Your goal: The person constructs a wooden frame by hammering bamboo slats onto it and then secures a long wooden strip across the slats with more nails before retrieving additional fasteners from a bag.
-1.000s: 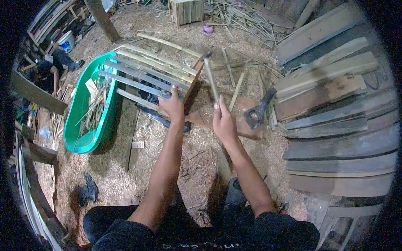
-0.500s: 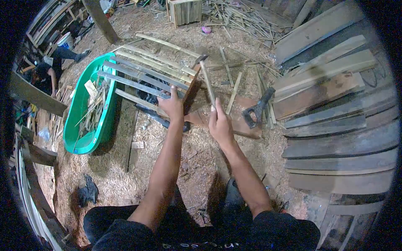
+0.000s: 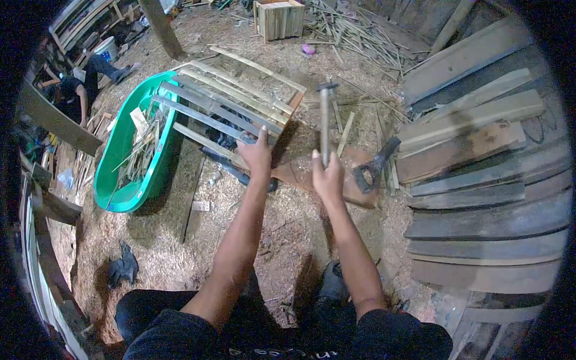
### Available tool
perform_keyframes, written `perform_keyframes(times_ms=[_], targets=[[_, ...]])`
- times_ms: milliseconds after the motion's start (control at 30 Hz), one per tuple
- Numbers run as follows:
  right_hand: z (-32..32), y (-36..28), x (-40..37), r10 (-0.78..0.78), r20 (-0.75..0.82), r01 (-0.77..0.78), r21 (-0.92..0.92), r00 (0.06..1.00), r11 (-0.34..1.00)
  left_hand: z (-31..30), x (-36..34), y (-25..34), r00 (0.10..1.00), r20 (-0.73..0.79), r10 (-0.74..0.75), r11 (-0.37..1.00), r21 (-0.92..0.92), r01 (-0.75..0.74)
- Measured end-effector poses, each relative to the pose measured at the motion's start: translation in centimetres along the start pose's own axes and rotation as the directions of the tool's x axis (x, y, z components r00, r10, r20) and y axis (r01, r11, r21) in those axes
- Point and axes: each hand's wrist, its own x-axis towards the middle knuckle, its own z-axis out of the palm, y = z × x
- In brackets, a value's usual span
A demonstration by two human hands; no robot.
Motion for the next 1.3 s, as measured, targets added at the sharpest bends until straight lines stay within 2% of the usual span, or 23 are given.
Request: perform_keyframes(times_ms=[33,67,167,200,267,333,433,467,567,667,700,733,767,833,900,967,1000,1100,1133,1233,1267,1300], targets=[[-0.5,-0.7,0.5,-0.033,-0.069,0.034,0.004,0.997,0.999,0.0,0.0,-0.6,0.999,0.001,0.039,0.996,0.078,-0.039],[-0.8,-0.4,1.7,0.012,-0.067,-0.008,0.059,0.998,0.998,-0.1,0.1,-1.0,0.992,0.035,0.122,0.993,-0.002,-0.122],[-1.8,2.1,5.6,0.113,-0.099,-0.099,0.139,0.989,0.985,-0.9,-0.5,-0.3,0.987,0.158,0.022,0.986,-0.166,0.004],[-2.9,0.0,5.6,0.245,-0.039,-0.229,0.234,0.969,0.945,-1.1,-0.9,-1.1,0.989,0.14,0.037,0.974,-0.228,-0.004],[-3.2,2.0,7.2,0.118,-0.138,-0.093,0.174,0.983,0.98,-2.8,-1.6,1.4,0.961,0.273,-0.049,0.982,-0.164,0.097],[-3.4,4.5,8.4,0.0,-0.279,-0.003,-0.009,0.96,1.0,-4.5,-1.7,3.2,0.888,0.443,-0.122,0.982,-0.075,0.172],[-4.1,5.0,8.4,0.101,-0.239,-0.117,-0.053,0.966,0.992,-5.4,-1.5,4.9,0.838,0.526,-0.146,0.988,0.04,0.147],[-4.3,4.8,8.2,0.09,-0.236,-0.098,-0.023,0.968,0.995,-5.1,-0.6,3.1,0.817,0.57,-0.085,0.989,-0.055,0.141],[-4.1,3.1,8.8,0.069,-0.229,-0.075,-0.015,0.971,0.997,-5.3,0.2,4.1,0.831,0.545,-0.106,0.991,-0.013,0.135],[-3.7,0.8,10.6,0.027,-0.199,-0.042,-0.069,0.98,0.997,-4.8,0.2,3.2,0.856,0.513,-0.064,0.997,-0.003,0.076],[-3.2,1.3,11.6,0.002,-0.208,0.004,0.027,0.978,1.0,-4.9,0.1,3.0,0.861,0.506,-0.055,0.998,0.004,0.061],[-2.4,2.1,12.9,-0.025,-0.223,0.053,0.122,0.974,0.991,-5.0,0.0,3.3,0.842,0.529,-0.105,0.994,0.093,0.065],[-1.7,2.7,14.1,-0.053,-0.242,0.107,0.215,0.969,0.971,-5.1,-0.5,3.5,0.86,0.505,-0.069,0.997,0.066,0.041],[-0.5,3.2,15.8,-0.094,-0.274,0.159,0.227,0.957,0.961,-5.1,-2.1,3.6,0.894,0.448,0.009,1.0,0.006,-0.012],[0.2,4.1,16.9,-0.124,-0.307,0.197,0.219,0.944,0.956,-5.0,-3.7,3.1,0.891,0.453,-0.018,0.998,-0.052,0.046],[0.0,4.2,16.8,-0.097,-0.253,0.136,0.141,0.963,0.981,-5.1,-5.2,1.8,0.882,0.467,-0.052,0.988,-0.105,0.114],[-0.3,4.4,16.7,-0.08,-0.228,0.104,0.098,0.97,0.99,-5.3,-5.6,0.2,0.86,0.488,-0.148,0.984,-0.019,0.179],[-0.2,7.1,16.4,-0.097,-0.172,0.108,0.054,0.98,0.993,-4.5,-9.3,1.0,0.927,0.371,-0.055,0.991,-0.091,0.096],[-0.4,7.6,16.3,-0.061,-0.143,0.077,0.109,0.988,0.991,-4.1,-9.9,0.9,0.948,0.317,-0.001,0.996,-0.085,0.03],[-1.7,7.5,15.6,0.015,-0.085,0.006,0.253,0.996,0.967,-3.7,-10.6,1.6,0.967,0.243,-0.073,0.993,-0.077,0.094],[-1.7,7.0,15.1,0.023,-0.086,0.003,0.295,0.996,0.955,-3.6,-9.8,1.6,0.977,0.21,0.03,0.999,-0.046,-0.021],[-1.5,6.2,14.7,0.028,-0.084,0.002,0.339,0.996,0.941,-3.6,-8.9,1.9,0.979,0.204,0.018,0.999,-0.053,-0.007]])
